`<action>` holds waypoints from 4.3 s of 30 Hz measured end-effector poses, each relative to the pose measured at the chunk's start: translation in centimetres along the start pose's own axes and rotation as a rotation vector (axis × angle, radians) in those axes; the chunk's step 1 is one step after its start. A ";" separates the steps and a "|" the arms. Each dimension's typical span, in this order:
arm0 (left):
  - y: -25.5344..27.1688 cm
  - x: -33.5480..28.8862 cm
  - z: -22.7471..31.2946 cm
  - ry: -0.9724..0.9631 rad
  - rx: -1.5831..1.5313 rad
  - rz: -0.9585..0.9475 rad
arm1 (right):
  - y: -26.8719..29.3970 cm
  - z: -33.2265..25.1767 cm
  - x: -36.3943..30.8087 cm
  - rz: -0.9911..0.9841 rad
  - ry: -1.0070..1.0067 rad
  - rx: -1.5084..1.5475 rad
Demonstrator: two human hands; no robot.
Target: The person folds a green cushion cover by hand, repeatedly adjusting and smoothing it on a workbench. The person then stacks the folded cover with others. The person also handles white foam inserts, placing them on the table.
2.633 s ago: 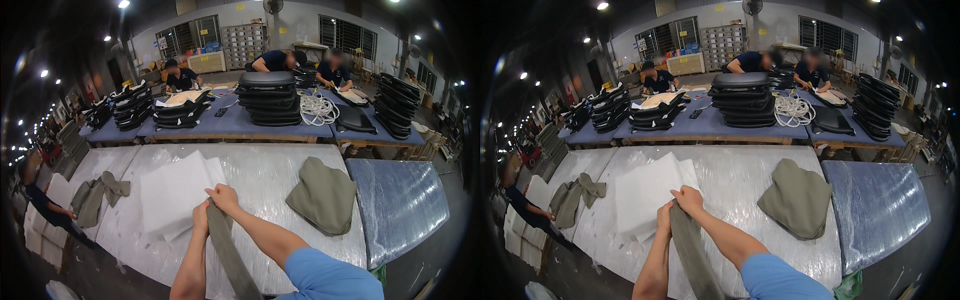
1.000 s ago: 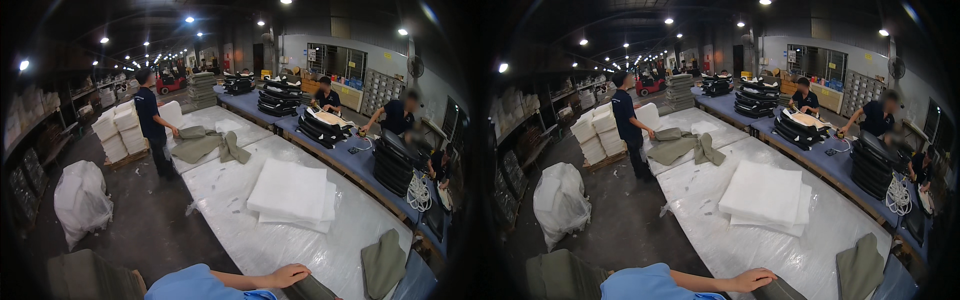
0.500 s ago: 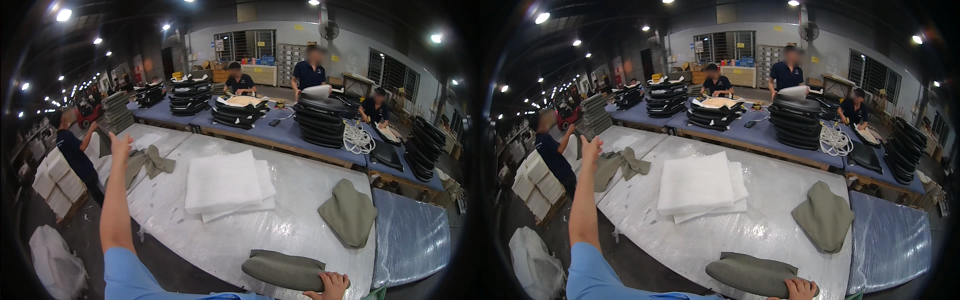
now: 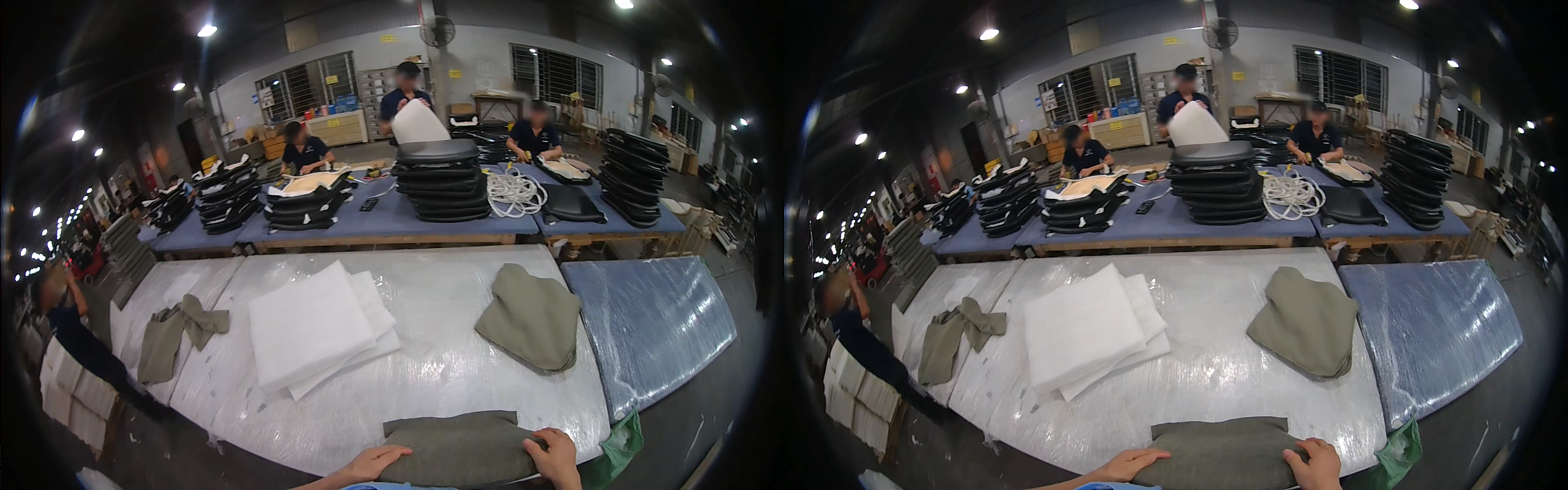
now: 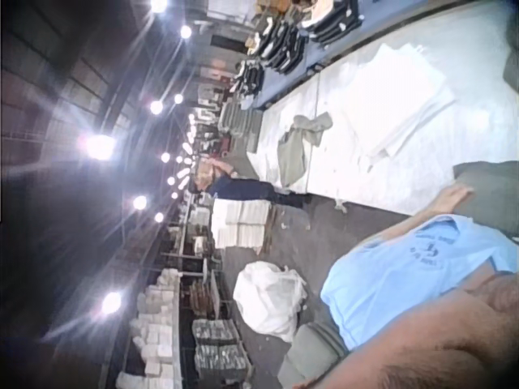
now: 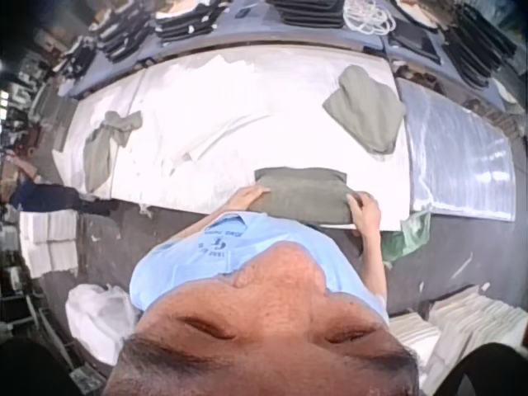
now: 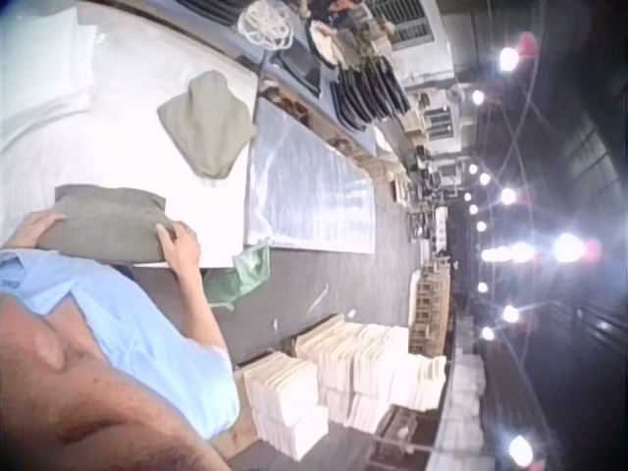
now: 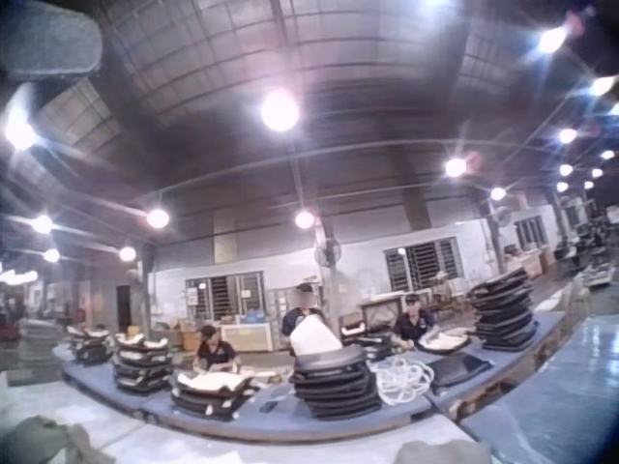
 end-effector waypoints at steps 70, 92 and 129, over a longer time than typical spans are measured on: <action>-1.5 22.1 1.5 0.126 0.684 0.421 | -26.8 11.8 10.4 -0.773 0.099 -0.295; -0.8 26.9 0.9 0.298 0.493 0.415 | -31.3 13.8 12.5 -0.858 -0.227 -0.251; -1.5 27.0 -3.3 0.117 0.474 0.571 | -33.5 13.7 10.3 -0.596 0.023 -0.281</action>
Point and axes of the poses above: each hand's wrist, its own x-axis towards the middle knuckle, its own y-axis out of the back of the hand, z = x × y, the point moved 5 cm from there along x, towards the middle knuckle, and after that the axes turned 15 degrees about y, right-handed, at the moved point
